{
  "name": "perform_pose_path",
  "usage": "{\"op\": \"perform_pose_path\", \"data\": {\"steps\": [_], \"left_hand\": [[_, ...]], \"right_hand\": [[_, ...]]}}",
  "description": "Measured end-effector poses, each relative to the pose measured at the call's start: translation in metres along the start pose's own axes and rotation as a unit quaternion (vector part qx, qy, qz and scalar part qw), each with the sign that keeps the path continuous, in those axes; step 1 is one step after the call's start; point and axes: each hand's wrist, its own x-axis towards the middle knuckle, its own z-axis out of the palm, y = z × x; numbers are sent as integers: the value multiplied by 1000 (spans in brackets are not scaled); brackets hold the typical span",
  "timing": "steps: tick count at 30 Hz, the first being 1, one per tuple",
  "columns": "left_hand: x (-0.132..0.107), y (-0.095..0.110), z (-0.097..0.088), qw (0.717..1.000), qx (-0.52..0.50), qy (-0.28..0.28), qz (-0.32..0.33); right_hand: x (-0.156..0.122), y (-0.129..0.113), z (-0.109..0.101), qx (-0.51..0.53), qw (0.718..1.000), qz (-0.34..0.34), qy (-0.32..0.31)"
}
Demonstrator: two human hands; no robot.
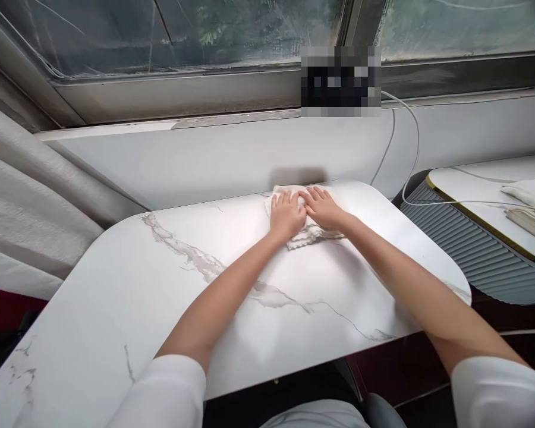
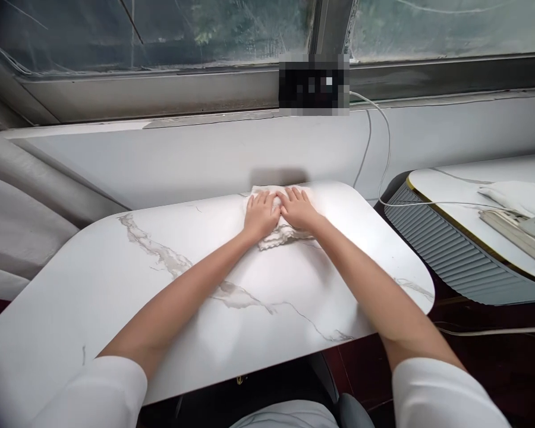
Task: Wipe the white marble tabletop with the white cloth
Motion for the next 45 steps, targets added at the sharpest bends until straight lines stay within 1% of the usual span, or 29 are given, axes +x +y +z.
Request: {"op": "perform_pose_path", "data": {"steps": [2, 4, 6, 8, 11, 13, 16, 18, 21, 25, 29, 32, 35, 39, 42, 45], "left_hand": [[15, -7, 3, 1000, -3, 10, -11], [28, -8, 6, 1000, -3, 17, -14], [39, -4, 11, 1000, 3, 22, -14], [49, 5, 18, 1000, 13, 24, -13], [60, 28, 29, 999, 24, 32, -7], [65, 48, 37, 999, 23, 31, 2], [67, 79, 47, 1000, 13, 13, 20], [64, 97, 51, 999, 9, 0, 31], [51, 115, 53, 999, 12, -3, 52], [21, 129, 50, 998, 19, 6, 67], [-18, 139, 42, 996, 17, 4, 84], [-49, 143, 34, 993, 8, 1, 119], [-80, 146, 26, 988, 4, -2, 152], [-111, 155, 16, 983, 0, -7, 184], [-126, 168, 13, 980, -2, -13, 199], [-132, 183, 16, 977, -13, -17, 213]], "right_hand": [[15, 3, 2, 15, 998, -22, 51], [26, 11, 4, 27, 995, -41, 82], [32, 24, 4, 34, 994, -49, 93], [35, 41, 3, 36, 993, -52, 97], [32, 71, -1, 35, 994, -49, 96], [24, 92, -6, 34, 994, -42, 93], [2, 121, -14, 27, 995, -27, 91], [-16, 134, -17, 21, 996, -13, 87], [-43, 143, -20, 11, 997, 2, 82], [-77, 137, -22, 9, 996, -6, 86], [-118, 119, -24, 2, 996, -4, 94], [-154, 103, -26, -2, 997, -1, 83], [-190, 84, -28, 2, 996, -4, 86], [-232, 66, -32, 4, 996, 5, 87], [-259, 68, -36, 10, 997, 32, 71], [-277, 84, -40, 29, 997, 68, 27]]}}
